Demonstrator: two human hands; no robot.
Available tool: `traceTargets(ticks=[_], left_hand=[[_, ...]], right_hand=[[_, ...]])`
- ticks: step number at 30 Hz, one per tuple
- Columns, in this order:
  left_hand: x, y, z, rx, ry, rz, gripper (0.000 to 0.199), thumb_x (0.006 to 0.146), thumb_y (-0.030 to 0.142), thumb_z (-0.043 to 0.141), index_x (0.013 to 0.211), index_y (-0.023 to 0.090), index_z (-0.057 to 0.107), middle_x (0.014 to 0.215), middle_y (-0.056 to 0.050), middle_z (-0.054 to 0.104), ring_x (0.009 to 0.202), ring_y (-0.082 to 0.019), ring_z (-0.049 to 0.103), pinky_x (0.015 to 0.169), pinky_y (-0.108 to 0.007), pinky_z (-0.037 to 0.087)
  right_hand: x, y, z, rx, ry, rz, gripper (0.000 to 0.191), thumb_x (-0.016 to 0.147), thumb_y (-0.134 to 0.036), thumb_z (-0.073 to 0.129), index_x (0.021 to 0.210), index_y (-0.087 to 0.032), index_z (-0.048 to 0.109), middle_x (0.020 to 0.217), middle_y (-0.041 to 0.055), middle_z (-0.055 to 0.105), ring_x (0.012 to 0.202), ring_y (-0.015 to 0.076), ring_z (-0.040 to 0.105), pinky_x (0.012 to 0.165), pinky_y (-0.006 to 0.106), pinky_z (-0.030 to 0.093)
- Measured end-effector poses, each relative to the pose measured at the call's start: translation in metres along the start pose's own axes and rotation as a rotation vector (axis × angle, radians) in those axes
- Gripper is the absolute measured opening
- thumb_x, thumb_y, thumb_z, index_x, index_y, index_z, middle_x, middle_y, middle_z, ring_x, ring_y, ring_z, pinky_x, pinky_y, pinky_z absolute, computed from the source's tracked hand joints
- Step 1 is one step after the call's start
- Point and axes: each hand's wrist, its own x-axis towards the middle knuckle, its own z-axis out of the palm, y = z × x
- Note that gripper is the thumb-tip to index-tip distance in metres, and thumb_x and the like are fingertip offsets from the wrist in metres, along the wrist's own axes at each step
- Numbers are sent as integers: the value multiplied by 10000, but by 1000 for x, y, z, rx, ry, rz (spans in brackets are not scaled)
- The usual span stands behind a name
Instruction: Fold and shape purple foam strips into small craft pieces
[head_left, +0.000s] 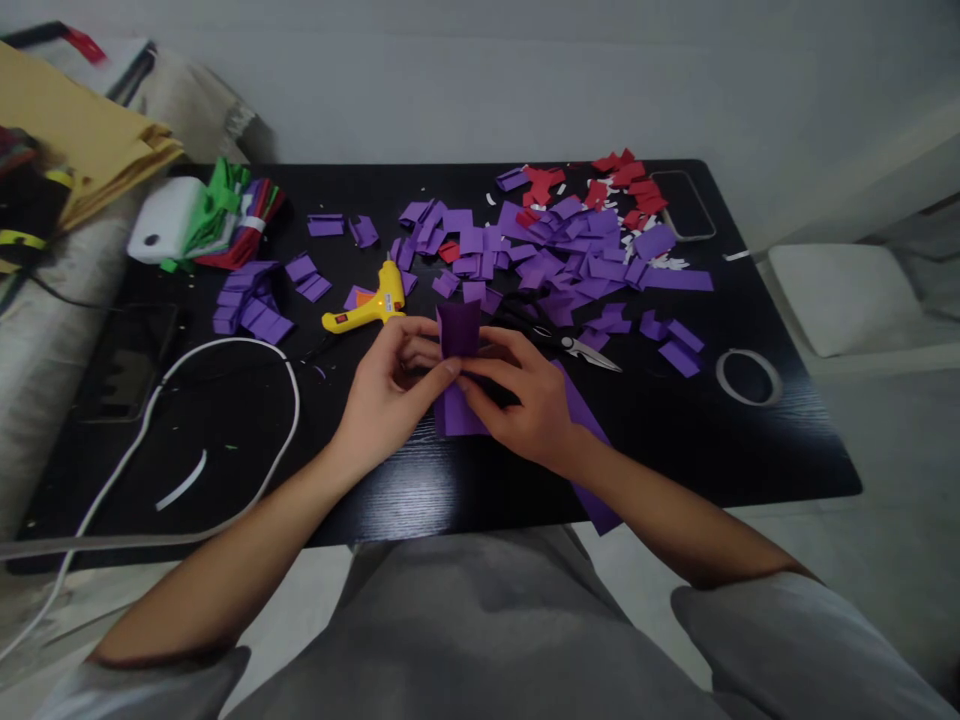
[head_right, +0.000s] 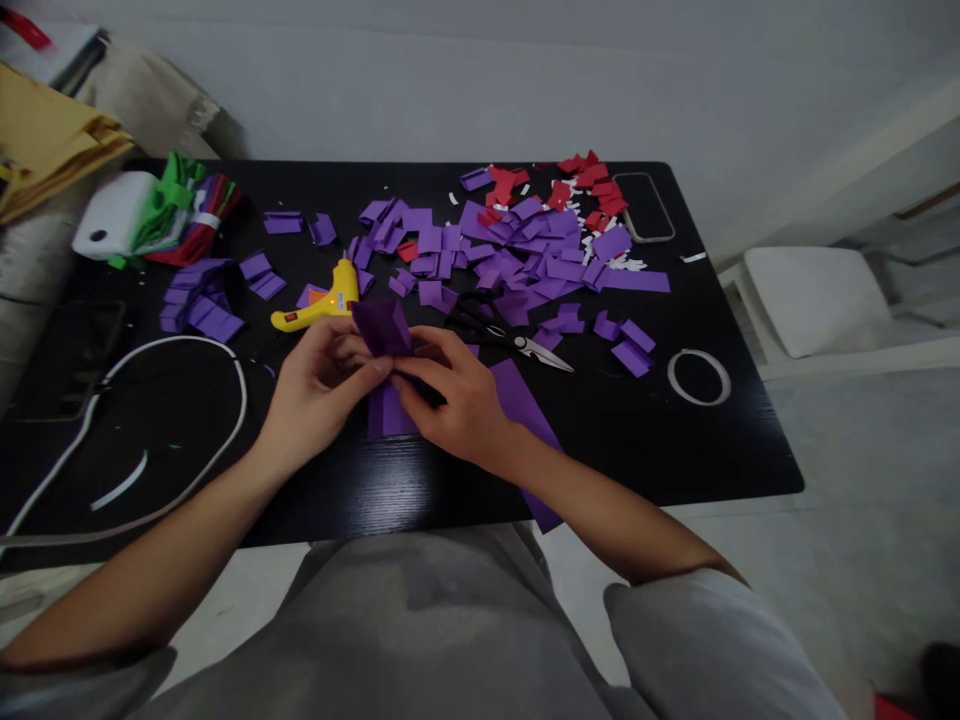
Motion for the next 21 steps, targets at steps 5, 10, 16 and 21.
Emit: traceTargets(ticks=[5, 10, 16, 21], left_hand=[[-1, -5, -1, 139, 38, 104, 151, 929, 259, 732, 1037, 213, 637, 839, 24, 677, 735, -121, 632, 711, -245, 510], [-1, -7, -3, 208, 67, 110, 116, 918, 247, 738, 982, 207, 650, 775, 37, 654, 650, -106, 584, 616, -227, 469], [-4, -4, -1, 233, 56, 117, 163, 903, 226, 743, 1043, 215, 661, 889, 19, 722, 742, -124, 671, 700, -246, 535], [-5, 1, 0, 286, 53, 102, 190, 890, 228, 750, 1070, 223, 688, 952, -9, 747, 820, -151, 692, 699, -255, 537]], right_hand=[[2, -6, -1, 82, 20, 83, 84, 961, -209, 720, 1035, -248, 723, 1272, 109, 737, 1182, 247, 738, 1039, 445, 618], [1, -6, 4, 449, 68, 392, 335, 895, -316, 810, 1070, -279, 527, 1179, 58, 753, 1004, 198, 770, 928, 392, 654], [4, -5, 5, 470, -1, 534, 382, 888, -358, 815, 1196, -280, 601, 956, 1, 755, 870, 190, 766, 839, 374, 653], [4, -4, 5, 446, 10, 475, 197, 916, -305, 763, 1082, -248, 676, 983, 17, 780, 903, 179, 765, 851, 347, 648]])
